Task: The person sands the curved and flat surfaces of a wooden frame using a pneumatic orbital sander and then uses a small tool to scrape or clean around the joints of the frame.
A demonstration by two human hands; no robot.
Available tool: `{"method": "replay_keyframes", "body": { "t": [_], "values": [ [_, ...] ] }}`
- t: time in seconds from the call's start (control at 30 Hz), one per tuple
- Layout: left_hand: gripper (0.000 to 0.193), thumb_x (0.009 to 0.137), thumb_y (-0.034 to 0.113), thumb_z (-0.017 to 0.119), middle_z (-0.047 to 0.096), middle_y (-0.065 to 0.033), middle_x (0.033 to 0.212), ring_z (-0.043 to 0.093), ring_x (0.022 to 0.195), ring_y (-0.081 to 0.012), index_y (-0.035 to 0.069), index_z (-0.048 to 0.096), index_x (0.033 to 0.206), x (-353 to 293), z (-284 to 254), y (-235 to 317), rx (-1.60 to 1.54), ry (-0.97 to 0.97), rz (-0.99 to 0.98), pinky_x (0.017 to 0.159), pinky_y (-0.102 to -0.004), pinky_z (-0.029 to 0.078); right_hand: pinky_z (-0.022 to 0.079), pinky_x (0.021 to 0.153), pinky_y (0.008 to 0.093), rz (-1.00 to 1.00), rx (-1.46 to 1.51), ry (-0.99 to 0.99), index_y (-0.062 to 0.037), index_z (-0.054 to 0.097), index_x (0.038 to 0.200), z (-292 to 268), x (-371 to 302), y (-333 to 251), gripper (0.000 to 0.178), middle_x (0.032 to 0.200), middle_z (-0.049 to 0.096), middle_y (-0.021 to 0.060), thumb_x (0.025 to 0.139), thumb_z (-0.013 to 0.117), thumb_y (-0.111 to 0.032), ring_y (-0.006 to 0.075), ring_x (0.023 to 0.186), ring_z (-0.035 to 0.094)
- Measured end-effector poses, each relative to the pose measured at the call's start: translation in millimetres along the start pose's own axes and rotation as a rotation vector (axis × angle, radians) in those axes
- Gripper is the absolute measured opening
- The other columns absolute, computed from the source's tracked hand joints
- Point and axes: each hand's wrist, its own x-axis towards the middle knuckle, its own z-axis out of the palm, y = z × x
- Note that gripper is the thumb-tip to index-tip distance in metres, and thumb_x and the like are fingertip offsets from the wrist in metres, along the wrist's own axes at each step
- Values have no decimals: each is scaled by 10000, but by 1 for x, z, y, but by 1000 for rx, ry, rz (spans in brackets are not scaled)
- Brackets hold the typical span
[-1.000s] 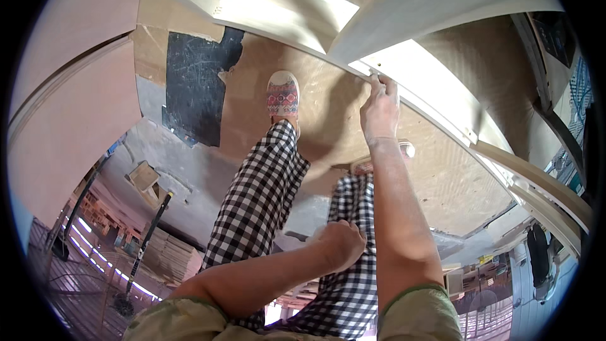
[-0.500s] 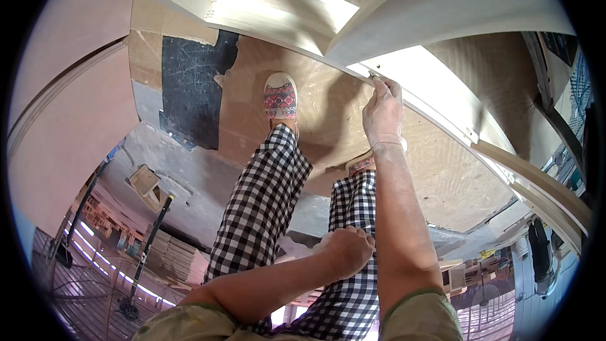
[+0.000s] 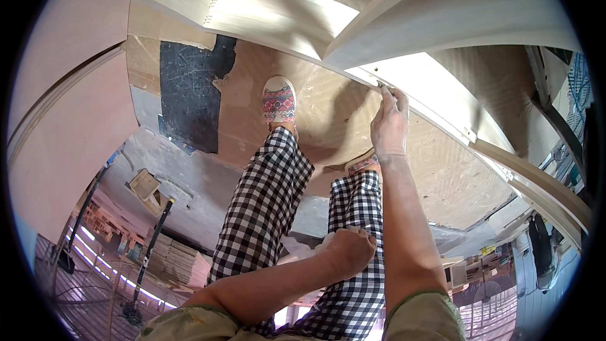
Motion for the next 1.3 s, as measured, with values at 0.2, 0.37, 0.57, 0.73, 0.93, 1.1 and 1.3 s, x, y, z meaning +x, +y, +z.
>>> {"method": "replay_keyframes", "body": {
  "t": [0.2,0.37,0.57,0.73,0.93,1.1,1.3],
  "values": [
    [206,832,155,530,628,-135,852,626,769,-240,-2,595,949,0,4,1,10,10,7,598,-326,529,434,945,374,-102,-225,-8,-24,569,1183,-1,-1,12,380,1195,515,137,815,496,34,295,1098,508],
    [211,823,149,534,624,-142,846,623,772,-245,-17,588,941,0,-4,2,-35,40,4,595,-342,531,487,867,378,-139,-109,16,-29,586,1150,-9,2,7,339,1140,543,144,829,488,18,313,1011,557],
    [217,825,153,529,631,-155,873,623,778,-243,-15,593,946,2,-8,6,-10,-40,18,600,-341,532,493,863,388,-139,-128,-72,-18,590,1128,-12,7,1,316,1123,556,160,836,478,22,321,1013,567],
    [231,825,159,531,633,-151,867,627,787,-247,-17,592,961,11,-9,8,8,-22,37,603,-334,532,493,864,383,-149,-79,-2,-19,594,1120,-8,3,14,316,1142,547,152,829,482,35,328,1014,563],
    [257,822,166,542,630,-146,865,628,787,-243,-26,594,984,9,-13,12,68,-80,31,611,-325,530,483,868,378,-176,-54,-70,-18,616,1092,-9,9,6,302,1144,538,163,832,469,29,335,986,567],
    [243,790,157,576,619,-144,893,614,816,-240,-15,602,960,13,-13,24,-9,-33,13,604,-340,524,491,852,388,10,-24,-178,-18,619,1105,-24,17,-8,294,1106,566,168,853,468,-1,327,969,572],
    [249,803,143,633,655,-124,1067,646,938,-290,49,672,1030,16,-4,4,-165,-115,-68,734,-363,544,502,818,397,-184,88,-344,-5,631,1051,-9,10,-19,259,1016,592,201,824,509,22,358,885,600]
  ]
}}
